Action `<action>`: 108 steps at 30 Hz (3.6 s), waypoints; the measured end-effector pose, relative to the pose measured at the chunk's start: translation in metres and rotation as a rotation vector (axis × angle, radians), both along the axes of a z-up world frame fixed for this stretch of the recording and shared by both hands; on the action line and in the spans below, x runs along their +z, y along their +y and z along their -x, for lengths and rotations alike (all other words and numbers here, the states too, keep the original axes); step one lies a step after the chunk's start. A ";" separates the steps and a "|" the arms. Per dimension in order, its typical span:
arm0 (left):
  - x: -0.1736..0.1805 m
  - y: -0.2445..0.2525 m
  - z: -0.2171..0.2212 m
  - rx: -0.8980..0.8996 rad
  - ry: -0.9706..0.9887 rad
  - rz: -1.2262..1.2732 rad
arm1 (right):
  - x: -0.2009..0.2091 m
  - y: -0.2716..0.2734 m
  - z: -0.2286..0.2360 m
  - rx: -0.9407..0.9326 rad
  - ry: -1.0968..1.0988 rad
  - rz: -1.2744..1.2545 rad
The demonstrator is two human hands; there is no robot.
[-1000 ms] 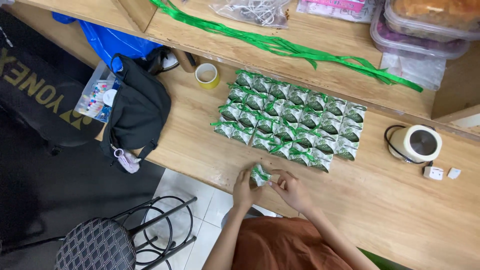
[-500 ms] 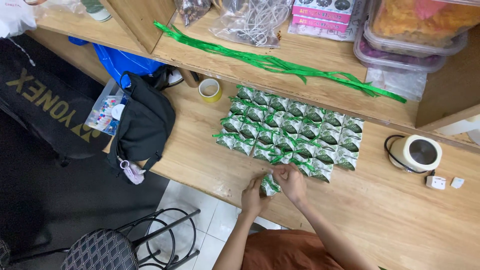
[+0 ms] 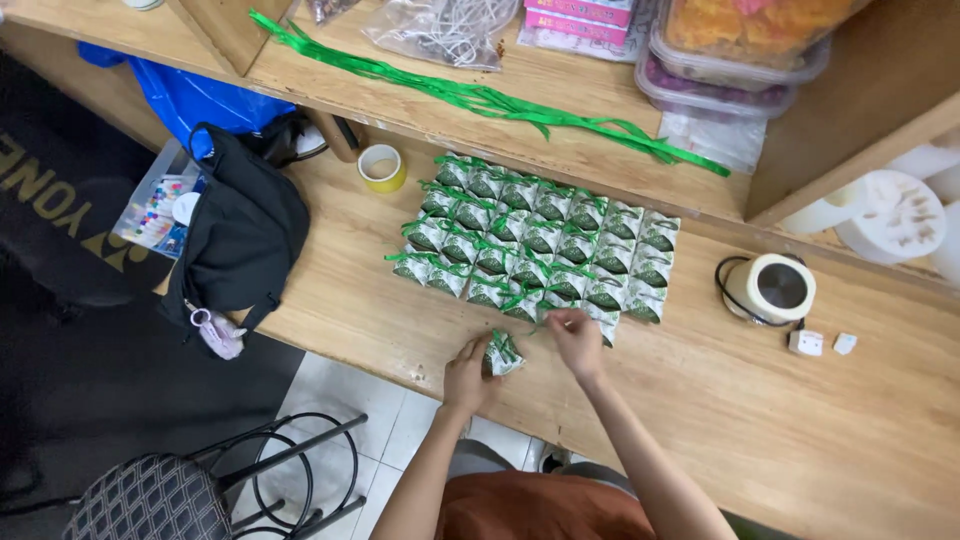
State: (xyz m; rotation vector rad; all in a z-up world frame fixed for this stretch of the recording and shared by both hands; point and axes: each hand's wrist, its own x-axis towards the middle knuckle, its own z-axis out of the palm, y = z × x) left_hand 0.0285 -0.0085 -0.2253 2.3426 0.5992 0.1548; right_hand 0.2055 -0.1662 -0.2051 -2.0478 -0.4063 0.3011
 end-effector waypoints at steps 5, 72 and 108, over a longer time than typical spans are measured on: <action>-0.030 0.013 0.002 -0.123 0.016 0.009 | 0.013 -0.044 -0.017 -0.350 0.247 -0.181; 0.003 0.018 -0.021 -0.783 0.016 -0.170 | 0.031 -0.022 0.161 -0.064 -0.470 0.153; 0.014 0.002 -0.002 -0.592 -0.114 0.295 | 0.042 -0.024 0.148 0.068 -0.422 0.228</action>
